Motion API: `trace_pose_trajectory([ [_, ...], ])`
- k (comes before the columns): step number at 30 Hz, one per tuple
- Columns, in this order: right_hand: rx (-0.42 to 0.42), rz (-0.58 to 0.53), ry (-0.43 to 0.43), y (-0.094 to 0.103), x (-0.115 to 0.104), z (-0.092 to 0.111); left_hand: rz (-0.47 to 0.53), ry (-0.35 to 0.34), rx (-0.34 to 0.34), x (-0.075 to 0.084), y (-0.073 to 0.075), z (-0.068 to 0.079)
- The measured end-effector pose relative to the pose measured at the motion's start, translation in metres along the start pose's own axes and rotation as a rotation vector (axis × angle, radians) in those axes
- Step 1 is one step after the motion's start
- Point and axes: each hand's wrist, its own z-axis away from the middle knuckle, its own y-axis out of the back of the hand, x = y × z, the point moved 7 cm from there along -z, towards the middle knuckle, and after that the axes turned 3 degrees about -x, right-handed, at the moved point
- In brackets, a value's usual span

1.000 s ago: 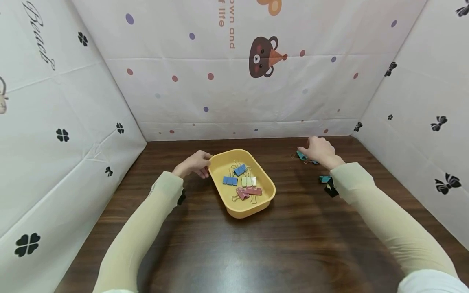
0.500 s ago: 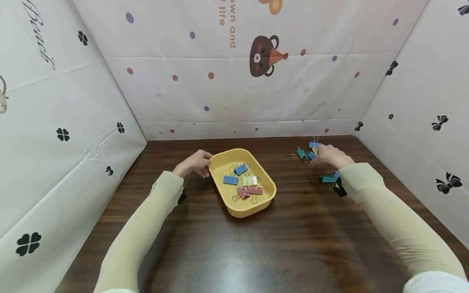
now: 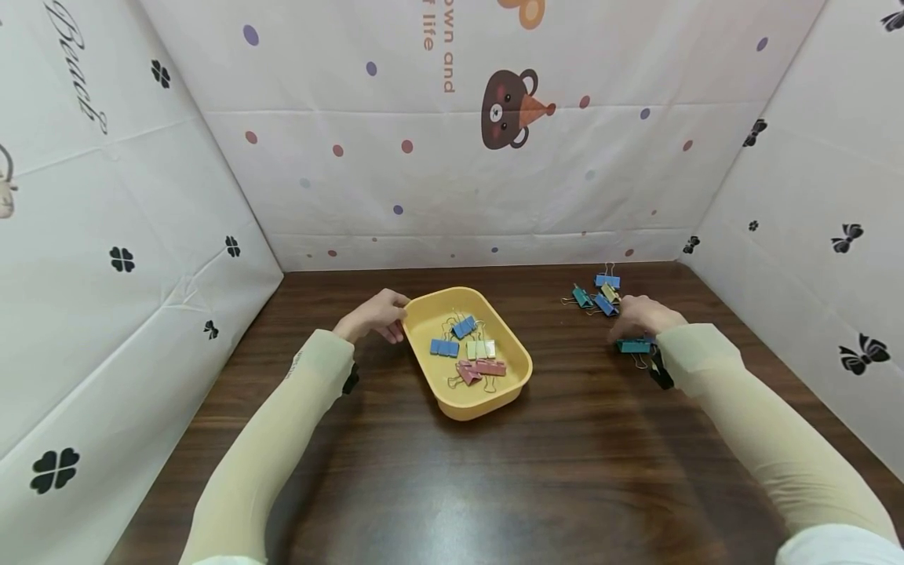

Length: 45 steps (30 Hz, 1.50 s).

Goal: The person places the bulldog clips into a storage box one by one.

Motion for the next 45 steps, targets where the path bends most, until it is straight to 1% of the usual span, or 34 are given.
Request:
trace_pose_trajectory([
  [4, -0.015, -0.044, -0.024, -0.005, 0.009, -0.003, -0.004, 0.001, 0.0, 0.0, -0.001, 0.0],
  [6, -0.016, -0.058, -0.024, -0.007, 0.01, -0.003, -0.005, 0.001, -0.001, 0.0, -0.001, 0.001],
  [18, -0.002, -0.09, -0.007, -0.009, 0.007, -0.004, -0.006, 0.007, 0.003, -0.003, -0.001, -0.001],
  [22, 0.021, -0.075, -0.003, -0.006, 0.006, -0.007, -0.002, 0.006, 0.002, -0.002, -0.001, -0.002],
  [28, 0.046, -0.073, -0.005, 0.0, 0.002, -0.007, -0.003, 0.009, 0.009, -0.001, -0.001, -0.001],
  [34, 0.048, -0.074, -0.011, 0.005, -0.004, -0.006, -0.001, 0.007, 0.008, -0.001, -0.001, 0.0],
  [40, 0.054, -0.062, 0.019, 0.009, -0.015, -0.003, 0.0, 0.002, 0.007, -0.002, -0.001, -0.001],
  [45, 0.072, -0.08, 0.056, 0.013, -0.024, -0.001, -0.001, -0.006, 0.007, -0.002, 0.0, -0.002],
])
